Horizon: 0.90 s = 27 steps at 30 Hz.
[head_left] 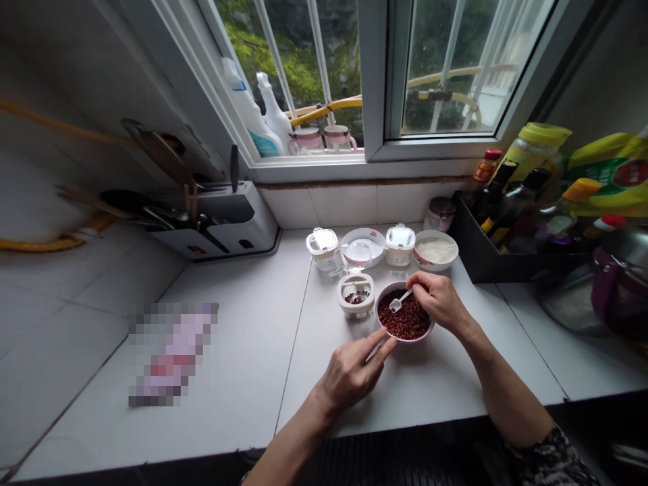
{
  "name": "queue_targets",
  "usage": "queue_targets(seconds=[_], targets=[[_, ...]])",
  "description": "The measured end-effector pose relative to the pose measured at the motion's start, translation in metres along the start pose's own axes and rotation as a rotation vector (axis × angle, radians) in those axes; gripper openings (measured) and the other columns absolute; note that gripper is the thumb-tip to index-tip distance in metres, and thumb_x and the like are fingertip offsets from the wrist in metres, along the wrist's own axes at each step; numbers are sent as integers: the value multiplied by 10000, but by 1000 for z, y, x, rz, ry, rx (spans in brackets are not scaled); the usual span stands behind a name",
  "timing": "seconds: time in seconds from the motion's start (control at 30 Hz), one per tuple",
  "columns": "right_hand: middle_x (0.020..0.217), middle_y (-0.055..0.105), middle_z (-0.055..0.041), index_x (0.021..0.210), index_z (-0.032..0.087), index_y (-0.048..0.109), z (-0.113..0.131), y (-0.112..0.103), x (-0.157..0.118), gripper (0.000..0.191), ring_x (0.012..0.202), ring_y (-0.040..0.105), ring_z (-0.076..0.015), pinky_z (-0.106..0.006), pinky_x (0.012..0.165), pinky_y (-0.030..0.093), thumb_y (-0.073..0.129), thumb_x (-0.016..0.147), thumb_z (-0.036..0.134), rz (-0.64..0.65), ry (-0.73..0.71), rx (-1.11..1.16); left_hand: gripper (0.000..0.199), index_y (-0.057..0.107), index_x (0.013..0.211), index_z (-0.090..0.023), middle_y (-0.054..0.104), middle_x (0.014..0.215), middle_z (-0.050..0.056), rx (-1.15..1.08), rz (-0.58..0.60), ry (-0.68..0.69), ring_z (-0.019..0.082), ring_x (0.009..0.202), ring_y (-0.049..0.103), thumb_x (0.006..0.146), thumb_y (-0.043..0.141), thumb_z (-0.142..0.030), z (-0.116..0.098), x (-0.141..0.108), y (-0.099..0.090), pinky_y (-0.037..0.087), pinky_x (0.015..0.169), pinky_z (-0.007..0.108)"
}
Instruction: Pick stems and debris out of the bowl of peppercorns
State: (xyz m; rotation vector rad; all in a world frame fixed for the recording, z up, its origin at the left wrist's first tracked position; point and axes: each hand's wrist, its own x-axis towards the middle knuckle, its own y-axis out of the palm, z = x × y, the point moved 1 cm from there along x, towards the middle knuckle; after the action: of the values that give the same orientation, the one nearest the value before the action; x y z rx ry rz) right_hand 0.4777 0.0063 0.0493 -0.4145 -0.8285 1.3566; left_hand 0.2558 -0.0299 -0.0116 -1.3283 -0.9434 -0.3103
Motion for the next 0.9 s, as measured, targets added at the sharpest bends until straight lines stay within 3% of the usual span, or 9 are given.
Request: queue_targets(seconds=[0.53,0.9], targets=[[693,681,-19,753,198,664,2,4,-1,224,638,597,-159,-257,629,419,441,780,190,76,76,57,356,601,1237,-119,685,1135,163,9,-1,7,178,886,706,917,458,-53,0,0,1,594,685,243],[547,617,6,695,164,661,-6,-4,6,156,533,535,-132,-247,535,398,539,672,260,45,302,476,356,592,1247,-131,687,1137,160,-2,-7,4,170,873,710,926,452,-69,0,0,1,599,688,239]])
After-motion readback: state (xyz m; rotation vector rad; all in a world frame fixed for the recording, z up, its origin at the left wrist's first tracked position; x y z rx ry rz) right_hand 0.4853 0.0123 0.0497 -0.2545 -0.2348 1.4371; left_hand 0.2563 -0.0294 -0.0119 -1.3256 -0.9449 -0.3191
